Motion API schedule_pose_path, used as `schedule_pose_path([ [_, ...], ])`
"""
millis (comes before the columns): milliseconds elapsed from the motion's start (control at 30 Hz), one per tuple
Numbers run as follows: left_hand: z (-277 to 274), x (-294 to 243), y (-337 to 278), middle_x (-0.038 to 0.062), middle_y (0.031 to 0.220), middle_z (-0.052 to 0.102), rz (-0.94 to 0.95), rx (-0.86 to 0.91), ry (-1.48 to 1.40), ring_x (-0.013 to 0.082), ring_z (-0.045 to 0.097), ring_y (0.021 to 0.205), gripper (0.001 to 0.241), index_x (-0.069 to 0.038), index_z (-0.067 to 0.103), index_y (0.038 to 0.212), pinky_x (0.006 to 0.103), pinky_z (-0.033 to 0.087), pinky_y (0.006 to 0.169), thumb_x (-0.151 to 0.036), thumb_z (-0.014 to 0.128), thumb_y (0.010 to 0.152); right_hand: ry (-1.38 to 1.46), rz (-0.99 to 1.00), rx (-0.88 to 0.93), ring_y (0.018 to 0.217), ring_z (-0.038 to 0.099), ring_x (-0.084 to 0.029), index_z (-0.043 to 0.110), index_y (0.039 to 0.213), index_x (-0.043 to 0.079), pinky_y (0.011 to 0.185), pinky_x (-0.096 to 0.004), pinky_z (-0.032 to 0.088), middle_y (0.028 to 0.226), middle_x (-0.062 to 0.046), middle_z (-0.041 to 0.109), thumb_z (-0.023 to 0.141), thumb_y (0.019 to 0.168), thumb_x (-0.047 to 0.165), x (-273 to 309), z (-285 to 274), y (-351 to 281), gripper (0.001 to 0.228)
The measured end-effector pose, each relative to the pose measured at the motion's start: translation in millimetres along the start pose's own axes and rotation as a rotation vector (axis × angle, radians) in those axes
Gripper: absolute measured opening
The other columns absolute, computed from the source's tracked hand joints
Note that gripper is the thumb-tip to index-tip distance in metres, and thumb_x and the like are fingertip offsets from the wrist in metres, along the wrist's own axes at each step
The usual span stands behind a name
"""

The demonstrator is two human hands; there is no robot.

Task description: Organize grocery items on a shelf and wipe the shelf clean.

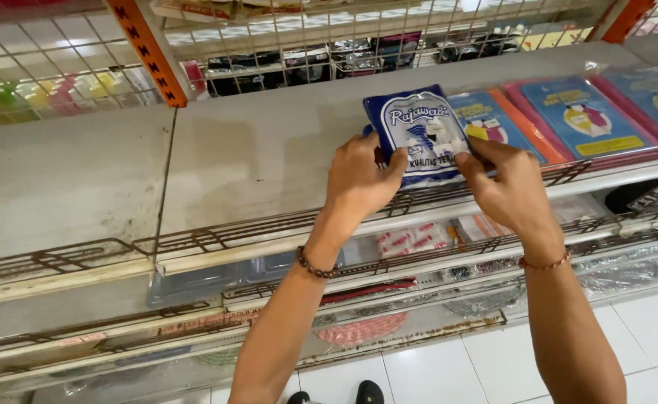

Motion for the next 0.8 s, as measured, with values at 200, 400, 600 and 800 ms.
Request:
schedule_pose_path([
  [200,22,22,7,0.025,0.097,0.070,-0.168,0.131,0.216,0.0443,0.065,0.098,0.041,0.003,0.069,0.086,0.0533,0.053,0.083,-0.039,0.067,0.087,-0.172,0.038,0.170,0.074,0.065,-0.046,0.070,0.096,0.002,0.062,-0.049,0.049,0.078,-0.023,0.067,0.067,0.099,0.028,-12,10,13,0.027],
  [400,30,38,6,0.027,0.111,0.068,-0.237,0.265,0.225,0.0451,0.062,0.111,0.044,0.002,0.069,0.098,0.0521,0.050,0.095,-0.041,0.063,0.092,-0.238,0.023,0.217,0.074,0.063,-0.047,0.069,0.095,0.003,0.064,-0.053,0.049,0.075,-0.023,0.066,0.066,0.099,0.034,-13,10,16,0.032],
  [600,24,35,4,0.026,0.116,0.067,-0.312,0.330,0.208,0.0439,0.060,0.115,0.047,0.002,0.068,0.102,0.0515,0.049,0.098,-0.044,0.062,0.093,-0.293,0.068,0.279,0.080,0.067,-0.046,0.072,0.101,0.006,0.070,-0.054,0.052,0.082,-0.023,0.069,0.065,0.100,0.039,-10,6,16,0.035],
  [800,37,49,2,0.025,0.118,0.065,-0.240,0.308,0.252,0.0429,0.057,0.118,0.050,0.003,0.064,0.106,0.0505,0.048,0.100,-0.045,0.062,0.093,-0.307,0.043,0.235,0.082,0.068,-0.045,0.065,0.133,0.008,0.073,-0.054,0.052,0.083,-0.022,0.072,0.065,0.098,0.041,-20,11,16,0.049],
])
Point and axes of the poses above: each hand's wrist, its own y-axis towards the middle knuckle, its own z-axis out of the palm, x = y × z, the point moved 1 cm from there along y, towards the middle knuckle
